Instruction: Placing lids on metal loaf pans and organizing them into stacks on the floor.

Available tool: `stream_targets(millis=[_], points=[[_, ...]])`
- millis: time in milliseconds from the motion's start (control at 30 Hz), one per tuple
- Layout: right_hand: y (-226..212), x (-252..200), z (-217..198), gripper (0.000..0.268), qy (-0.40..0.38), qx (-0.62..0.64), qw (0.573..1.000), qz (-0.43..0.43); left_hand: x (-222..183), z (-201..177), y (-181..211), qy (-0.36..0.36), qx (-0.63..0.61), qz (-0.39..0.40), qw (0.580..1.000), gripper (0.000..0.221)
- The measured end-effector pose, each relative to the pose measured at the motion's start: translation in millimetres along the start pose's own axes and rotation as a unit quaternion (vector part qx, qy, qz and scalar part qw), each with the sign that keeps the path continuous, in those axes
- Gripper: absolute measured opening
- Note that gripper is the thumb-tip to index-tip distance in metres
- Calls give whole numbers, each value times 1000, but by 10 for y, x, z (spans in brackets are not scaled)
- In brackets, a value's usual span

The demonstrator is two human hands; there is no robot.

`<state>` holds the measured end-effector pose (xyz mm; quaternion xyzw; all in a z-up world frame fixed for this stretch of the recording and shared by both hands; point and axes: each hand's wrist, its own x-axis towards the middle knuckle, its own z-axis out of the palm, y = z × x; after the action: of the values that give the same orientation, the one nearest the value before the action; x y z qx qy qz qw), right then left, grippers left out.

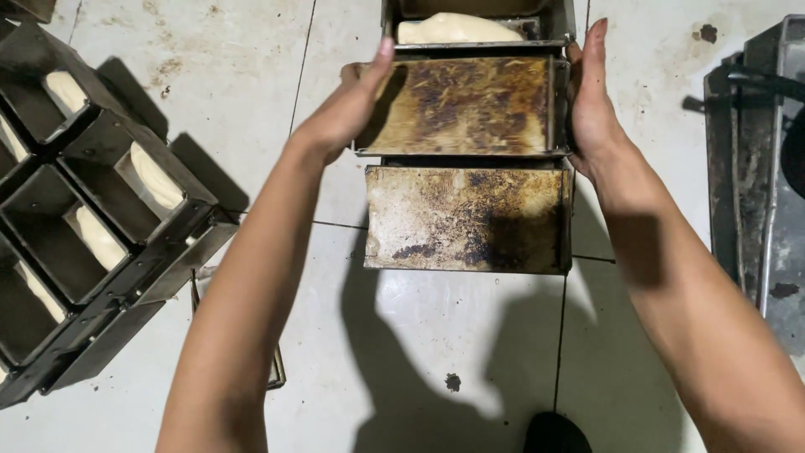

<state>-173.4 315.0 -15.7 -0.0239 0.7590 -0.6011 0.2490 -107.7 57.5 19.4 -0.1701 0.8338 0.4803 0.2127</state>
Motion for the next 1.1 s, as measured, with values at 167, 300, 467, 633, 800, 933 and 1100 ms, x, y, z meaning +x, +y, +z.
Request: stream_targets(millis=[167, 300, 467, 633, 800, 933, 1100], points=[[140, 113, -76, 140, 1, 66, 996, -67, 55, 247, 106, -2, -79, 7, 997, 128], [98, 57, -17, 139, 54, 41, 997, -43, 79, 315, 16, 51, -64, -8, 997, 127], [350, 187, -191, 74, 130, -343, 900, -237, 468, 380, -554, 173, 138, 137, 965, 103], [-168, -147, 311, 54, 107, -418, 802, -414, 40, 100, -896, 258, 246, 186, 916, 85], [-131, -328, 1535, 52, -7, -413, 760, -501, -788, -184, -1651, 339, 260, 113, 897, 72], [151, -515, 2689, 57, -117, -431, 737, -507, -1589, -438, -2574, 377, 280, -2, 883, 73], [659, -771, 3841, 61, -238, -440, 709, -496, -2622, -526, -3522, 405, 227, -144, 874, 75]])
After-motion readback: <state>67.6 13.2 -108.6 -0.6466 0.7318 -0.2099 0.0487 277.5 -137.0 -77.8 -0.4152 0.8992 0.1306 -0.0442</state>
